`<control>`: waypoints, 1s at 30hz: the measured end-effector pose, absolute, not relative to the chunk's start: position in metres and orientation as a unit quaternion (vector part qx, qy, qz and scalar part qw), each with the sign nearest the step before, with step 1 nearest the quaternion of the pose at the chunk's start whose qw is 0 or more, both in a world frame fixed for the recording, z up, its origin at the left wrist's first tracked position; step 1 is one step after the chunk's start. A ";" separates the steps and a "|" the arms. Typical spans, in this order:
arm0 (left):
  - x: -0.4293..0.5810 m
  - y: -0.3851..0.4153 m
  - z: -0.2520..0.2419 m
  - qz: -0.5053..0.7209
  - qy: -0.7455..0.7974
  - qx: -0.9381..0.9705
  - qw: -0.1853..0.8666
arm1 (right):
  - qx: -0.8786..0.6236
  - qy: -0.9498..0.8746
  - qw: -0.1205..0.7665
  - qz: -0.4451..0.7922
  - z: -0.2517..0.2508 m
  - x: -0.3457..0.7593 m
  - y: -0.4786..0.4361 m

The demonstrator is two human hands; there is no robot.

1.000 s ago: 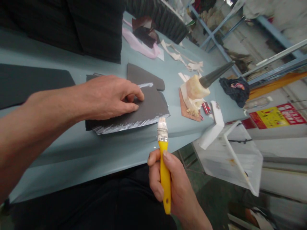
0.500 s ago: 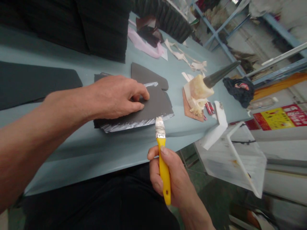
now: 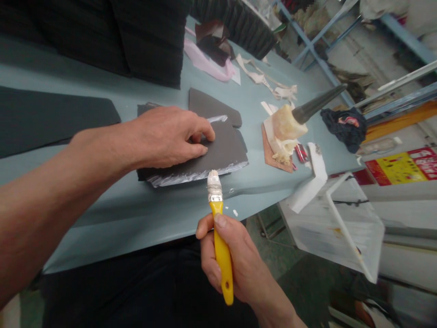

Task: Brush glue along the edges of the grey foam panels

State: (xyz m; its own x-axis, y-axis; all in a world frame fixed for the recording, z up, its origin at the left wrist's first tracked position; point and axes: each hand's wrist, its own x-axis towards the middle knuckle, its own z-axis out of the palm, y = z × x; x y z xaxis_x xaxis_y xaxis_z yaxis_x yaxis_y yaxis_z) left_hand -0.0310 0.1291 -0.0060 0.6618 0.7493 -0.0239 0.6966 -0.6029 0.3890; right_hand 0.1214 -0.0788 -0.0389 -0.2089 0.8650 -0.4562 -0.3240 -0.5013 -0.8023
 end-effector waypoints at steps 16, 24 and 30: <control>-0.033 0.128 -0.006 0.081 0.401 0.886 0.216 | -0.420 -0.279 0.369 0.780 -0.038 0.097 -0.079; -0.034 0.127 -0.006 0.089 0.388 0.894 0.207 | -0.429 -0.283 0.341 0.787 -0.035 0.083 -0.077; -0.035 0.128 -0.008 0.092 0.386 0.893 0.213 | -0.426 -0.272 0.318 0.802 -0.035 0.073 -0.075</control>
State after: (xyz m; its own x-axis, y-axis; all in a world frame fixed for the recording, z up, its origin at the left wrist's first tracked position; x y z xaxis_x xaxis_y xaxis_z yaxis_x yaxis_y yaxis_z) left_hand -0.0348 0.1280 -0.0075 0.6849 0.7287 -0.0001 0.6500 -0.6109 0.4520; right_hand 0.0728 -0.0748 -0.0354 -0.4337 0.7422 -0.5110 -0.2790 -0.6498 -0.7070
